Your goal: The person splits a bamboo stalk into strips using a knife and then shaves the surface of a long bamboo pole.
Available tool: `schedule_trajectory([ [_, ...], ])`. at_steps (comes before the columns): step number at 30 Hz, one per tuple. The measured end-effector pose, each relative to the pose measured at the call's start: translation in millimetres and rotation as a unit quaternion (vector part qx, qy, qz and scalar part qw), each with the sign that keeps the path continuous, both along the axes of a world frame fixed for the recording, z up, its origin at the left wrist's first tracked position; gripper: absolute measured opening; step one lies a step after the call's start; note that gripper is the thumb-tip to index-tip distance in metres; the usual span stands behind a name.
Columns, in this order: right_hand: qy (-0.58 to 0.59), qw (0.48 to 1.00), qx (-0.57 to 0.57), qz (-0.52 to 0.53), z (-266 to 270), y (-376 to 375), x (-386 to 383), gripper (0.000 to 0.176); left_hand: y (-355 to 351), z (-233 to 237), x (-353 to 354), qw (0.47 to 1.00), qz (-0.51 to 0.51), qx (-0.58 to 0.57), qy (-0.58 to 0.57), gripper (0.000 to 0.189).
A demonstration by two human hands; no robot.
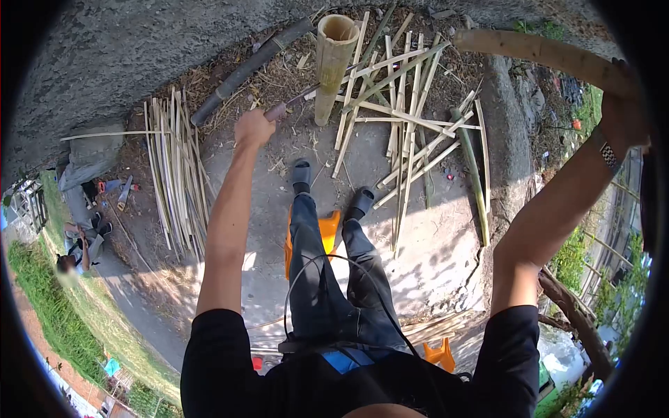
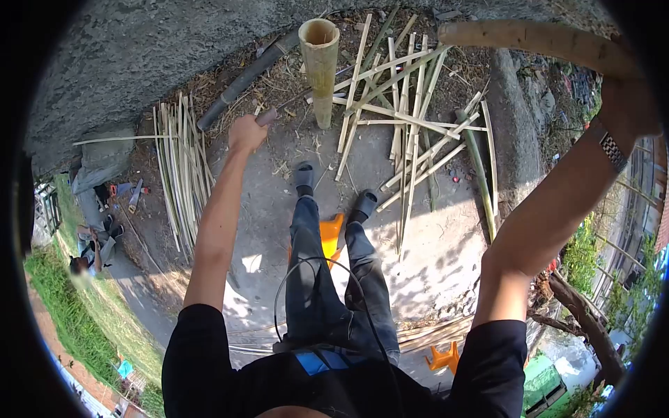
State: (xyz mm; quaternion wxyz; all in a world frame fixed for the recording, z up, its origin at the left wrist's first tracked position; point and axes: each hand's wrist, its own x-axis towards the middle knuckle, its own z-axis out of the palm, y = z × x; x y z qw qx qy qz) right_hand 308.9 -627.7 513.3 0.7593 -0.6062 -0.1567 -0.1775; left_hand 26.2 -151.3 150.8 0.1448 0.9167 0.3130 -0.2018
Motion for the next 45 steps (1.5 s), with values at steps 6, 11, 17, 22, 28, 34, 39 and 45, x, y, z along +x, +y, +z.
schedule_trajectory([
  [6, 0.361, 0.817, -0.450, -0.002, -362, 93, -215, 0.027, -2, 0, 19, 1.000, 0.012, 0.006, -0.001, 0.035],
  [11, 0.530, 0.781, -0.323, 0.071, -390, 32, -241, 0.019, 1, -3, -6, 1.000, 0.004, 0.001, 0.009, 0.036],
  [17, 0.116, 0.975, -0.172, -0.073, -64, 6, -78, 0.015, -23, 3, 26, 0.997, 0.066, -0.022, -0.015, 0.036],
  [22, -0.074, 0.991, -0.034, 0.103, 83, 44, -53, 0.007, -28, 14, 80, 0.998, 0.042, -0.030, -0.021, 0.033],
  [28, 0.401, 0.638, -0.642, 0.142, -355, 112, -231, 0.040, -29, 10, 73, 0.995, 0.041, -0.087, 0.004, 0.036],
  [34, 0.326, 0.796, -0.488, 0.145, -216, 133, -159, 0.022, -55, -15, 55, 0.994, -0.002, -0.111, 0.005, 0.032],
  [39, -0.093, 0.968, -0.218, 0.085, 0, 199, -69, 0.011, -66, -10, 97, 0.995, 0.017, -0.096, -0.035, 0.030],
  [45, 0.289, 0.770, -0.560, 0.101, -307, 140, -166, 0.035, -53, 1, 96, 0.992, 0.030, -0.117, -0.035, 0.035],
])
